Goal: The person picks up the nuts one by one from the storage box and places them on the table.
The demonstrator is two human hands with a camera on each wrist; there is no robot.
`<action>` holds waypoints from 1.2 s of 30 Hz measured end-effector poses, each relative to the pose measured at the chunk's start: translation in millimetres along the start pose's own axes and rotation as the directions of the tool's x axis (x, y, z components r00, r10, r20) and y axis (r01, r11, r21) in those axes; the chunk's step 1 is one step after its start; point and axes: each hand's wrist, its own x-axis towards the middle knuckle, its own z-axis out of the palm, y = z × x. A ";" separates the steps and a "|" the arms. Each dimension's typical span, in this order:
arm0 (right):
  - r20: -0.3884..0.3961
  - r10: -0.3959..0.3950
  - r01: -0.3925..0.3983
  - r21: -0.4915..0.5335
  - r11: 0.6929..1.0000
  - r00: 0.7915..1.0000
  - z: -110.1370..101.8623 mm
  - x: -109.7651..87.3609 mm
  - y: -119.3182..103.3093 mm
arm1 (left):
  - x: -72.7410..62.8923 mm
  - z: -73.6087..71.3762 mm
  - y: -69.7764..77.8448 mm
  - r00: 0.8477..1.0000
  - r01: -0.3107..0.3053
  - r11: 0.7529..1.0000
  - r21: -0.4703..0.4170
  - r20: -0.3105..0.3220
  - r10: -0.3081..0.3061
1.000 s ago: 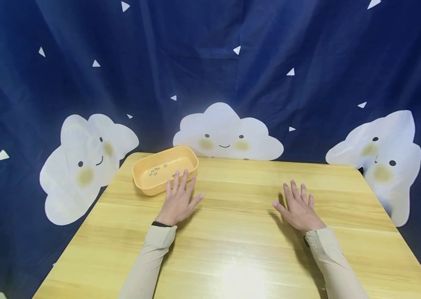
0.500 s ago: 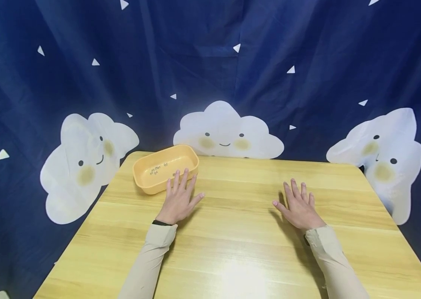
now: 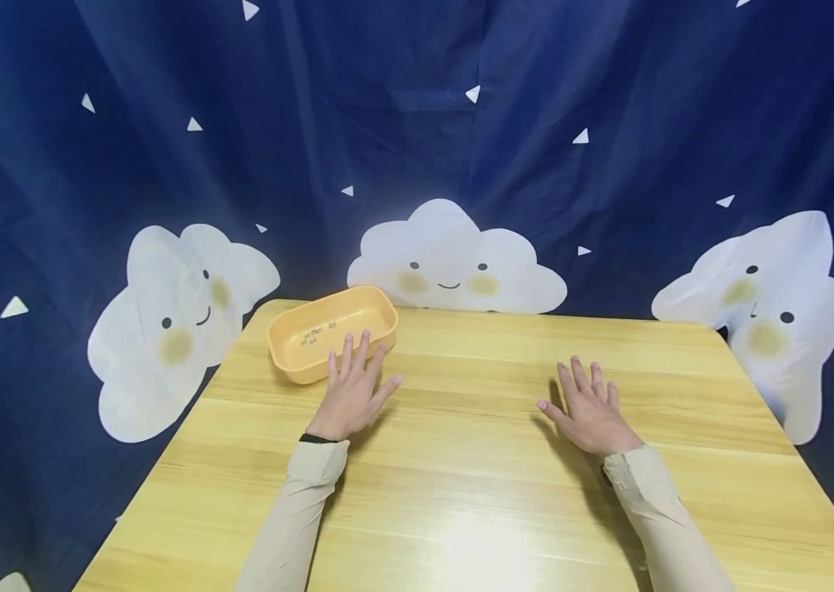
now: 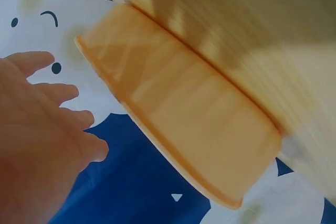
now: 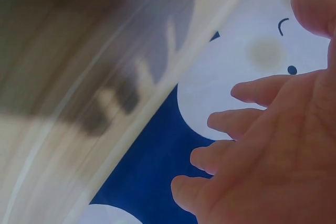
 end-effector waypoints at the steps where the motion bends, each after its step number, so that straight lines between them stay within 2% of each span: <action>1: 0.001 -0.004 0.004 -0.002 1.000 1.000 0.7 0.2 -0.9 | 0.1 -0.5 -1.2 1.000 0.002 1.000 -0.011 -0.001 -0.002; 5: 0.003 -0.029 0.029 -0.005 1.000 1.000 3.9 1.7 -6.2 | 0.3 -4.0 -7.3 1.000 0.003 0.998 -0.055 -0.022 -0.005; 10: 0.021 -0.102 0.101 0.015 0.995 0.995 8.5 8.0 -16.3 | -0.5 -14.5 -19.6 0.999 0.026 0.989 -0.147 -0.043 -0.032; 16: 0.070 -0.183 0.179 0.065 0.982 0.981 20.0 28.7 -29.9 | -2.6 -28.1 -44.5 0.990 0.094 0.960 -0.264 -0.073 -0.117; 20: 0.124 -0.214 0.196 0.144 0.970 0.969 26.0 48.1 -43.6 | -7.6 -33.2 -64.9 0.973 0.131 0.930 -0.344 -0.137 -0.188; 23: 0.155 -0.239 0.209 0.186 0.960 0.958 27.8 64.1 -56.7 | -11.0 -34.1 -75.6 0.952 0.155 0.904 -0.399 -0.184 -0.244; 28: 0.143 -0.277 0.239 0.240 0.941 0.950 31.2 91.2 -82.0 | -12.6 -35.6 -81.9 0.911 0.188 0.835 -0.516 -0.225 -0.344; 30: 0.139 -0.284 0.242 0.258 0.935 0.949 34.2 102.2 -90.9 | -13.0 -36.4 -83.3 0.881 0.208 0.807 -0.553 -0.252 -0.400; 32: 0.147 -0.279 0.233 0.272 0.934 0.949 37.9 112.8 -98.2 | -13.8 -37.2 -85.4 0.843 0.233 0.777 -0.585 -0.277 -0.462; 34: 0.155 -0.271 0.217 0.296 0.930 0.950 41.6 122.7 -104.8 | -14.7 -37.9 -87.8 0.803 0.262 0.739 -0.620 -0.285 -0.523; 36: 0.146 -0.255 0.195 0.331 0.923 0.956 44.7 131.6 -111.2 | -15.4 -39.0 -89.9 0.775 0.276 0.697 -0.662 -0.276 -0.569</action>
